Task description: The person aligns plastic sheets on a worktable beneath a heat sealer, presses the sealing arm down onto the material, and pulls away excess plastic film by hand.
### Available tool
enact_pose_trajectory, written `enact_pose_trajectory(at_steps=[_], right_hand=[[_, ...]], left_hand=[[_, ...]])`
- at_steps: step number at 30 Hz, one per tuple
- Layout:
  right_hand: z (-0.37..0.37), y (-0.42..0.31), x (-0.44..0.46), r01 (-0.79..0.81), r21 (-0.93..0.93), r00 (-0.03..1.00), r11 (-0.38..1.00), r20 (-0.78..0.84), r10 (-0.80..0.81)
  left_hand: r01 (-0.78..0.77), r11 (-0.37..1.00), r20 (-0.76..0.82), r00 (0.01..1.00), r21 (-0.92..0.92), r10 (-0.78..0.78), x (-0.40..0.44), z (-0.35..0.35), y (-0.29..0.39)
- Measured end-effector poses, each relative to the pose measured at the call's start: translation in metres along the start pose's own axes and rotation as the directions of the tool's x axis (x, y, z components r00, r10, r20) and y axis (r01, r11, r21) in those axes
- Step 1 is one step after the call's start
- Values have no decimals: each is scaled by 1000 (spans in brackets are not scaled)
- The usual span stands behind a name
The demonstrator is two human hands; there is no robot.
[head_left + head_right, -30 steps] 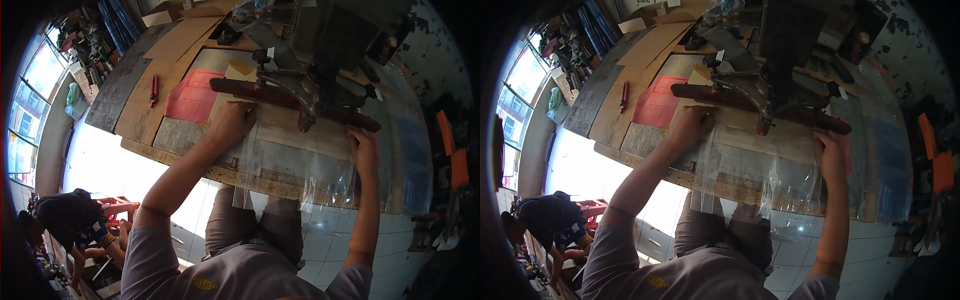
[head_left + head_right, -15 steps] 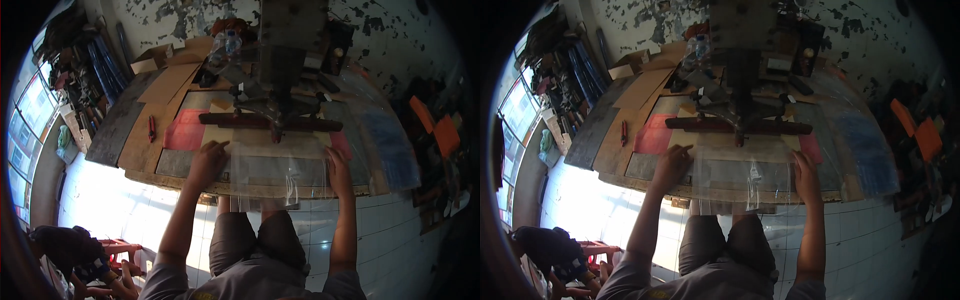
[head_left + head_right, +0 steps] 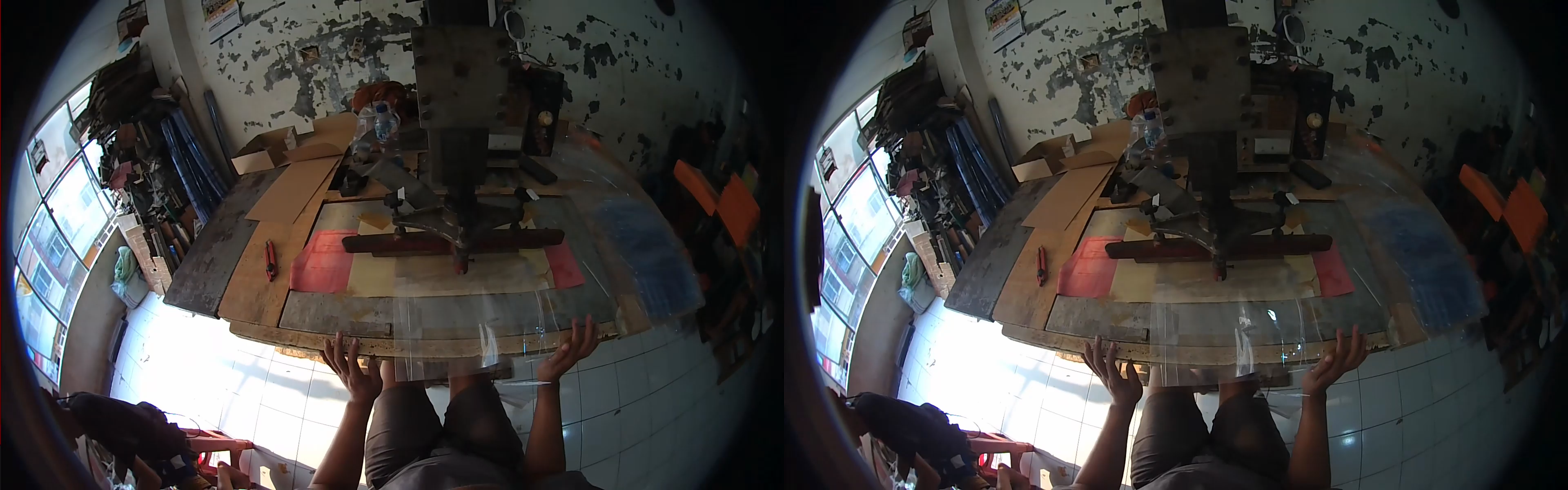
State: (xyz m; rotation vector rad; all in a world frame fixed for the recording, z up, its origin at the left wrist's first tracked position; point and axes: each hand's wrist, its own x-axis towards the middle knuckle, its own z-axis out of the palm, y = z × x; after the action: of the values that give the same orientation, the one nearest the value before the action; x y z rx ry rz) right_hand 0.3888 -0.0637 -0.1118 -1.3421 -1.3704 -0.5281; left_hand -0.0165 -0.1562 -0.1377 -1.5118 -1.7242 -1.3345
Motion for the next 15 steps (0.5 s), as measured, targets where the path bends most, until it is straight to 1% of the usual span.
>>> enact_pose_trajectory(at_steps=[4,5,10,15], right_hand=[[-1,10,-6,17,22,999,1000,27,-18],[-1,14,-8,30,17,999,999,36,-30],[-4,17,-11,53,13,996,999,69,-54],[2,17,-13,52,35,998,998,28,-53]], left_hand=[[-67,998,-61,996,6,67,-5,12,-13],[-63,998,-63,996,12,64,-7,15,-14],[-42,999,-62,997,22,43,-6,13,-9],[-59,997,-27,998,40,60,-3,7,-4]])
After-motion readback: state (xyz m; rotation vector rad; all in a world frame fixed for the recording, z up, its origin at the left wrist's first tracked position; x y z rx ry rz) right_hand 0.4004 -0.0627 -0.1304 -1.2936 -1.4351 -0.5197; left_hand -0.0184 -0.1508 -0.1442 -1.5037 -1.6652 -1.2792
